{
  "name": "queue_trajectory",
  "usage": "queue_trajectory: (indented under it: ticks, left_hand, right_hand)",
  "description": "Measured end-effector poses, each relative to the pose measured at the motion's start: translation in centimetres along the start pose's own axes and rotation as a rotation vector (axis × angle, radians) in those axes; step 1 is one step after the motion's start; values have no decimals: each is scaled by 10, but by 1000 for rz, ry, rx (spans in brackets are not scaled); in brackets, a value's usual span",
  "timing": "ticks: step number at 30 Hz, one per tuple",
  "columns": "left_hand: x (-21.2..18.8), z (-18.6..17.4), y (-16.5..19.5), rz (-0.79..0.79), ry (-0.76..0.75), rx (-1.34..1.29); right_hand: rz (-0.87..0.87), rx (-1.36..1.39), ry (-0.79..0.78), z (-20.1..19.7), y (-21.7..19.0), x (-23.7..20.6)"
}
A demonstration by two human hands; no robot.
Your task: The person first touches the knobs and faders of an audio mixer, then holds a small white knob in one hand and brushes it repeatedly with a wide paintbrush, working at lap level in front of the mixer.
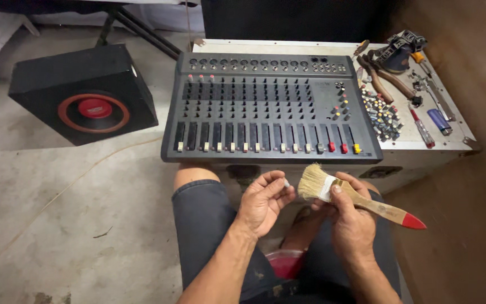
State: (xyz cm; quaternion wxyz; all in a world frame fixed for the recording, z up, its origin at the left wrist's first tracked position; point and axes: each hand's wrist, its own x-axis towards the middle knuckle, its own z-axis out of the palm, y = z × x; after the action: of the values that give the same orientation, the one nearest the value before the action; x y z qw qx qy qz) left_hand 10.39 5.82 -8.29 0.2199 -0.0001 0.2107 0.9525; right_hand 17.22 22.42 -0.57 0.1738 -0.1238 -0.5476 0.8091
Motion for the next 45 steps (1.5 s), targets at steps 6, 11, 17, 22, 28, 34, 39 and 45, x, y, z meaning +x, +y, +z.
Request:
queue_trajectory:
  ticks: [6, 11, 17, 22, 28, 34, 39, 45]
  left_hand:
    - [0, 0, 2, 1, -14, -18]
    - [-1, 1, 3, 13, -22, -42]
    - [-2, 0, 3, 1, -20, -61]
    - [0, -2, -3, -28, 6, 34]
    - [-2, -6, -10, -60, -11, 104]
    - [-3, 0, -4, -73, -49, 68]
    - [-5, 3, -3, -96, -35, 93]
    - [-4, 0, -2, -68, -79, 49]
  right_hand:
    - [-5, 24, -15, -2, 1, 0]
    - [-19, 55, -42, -2, 0, 0]
    - [2, 98, -107, -5, 4, -2]
    - [70, -29, -171, -9, 7, -2]
    - [-114, -206, -12, -1, 2, -4]
    - [-23, -56, -1, -6, -2, 0]
    - [0, -188, -64, -3, 2, 0]
    - [-89, -148, 84, 3, -5, 1]
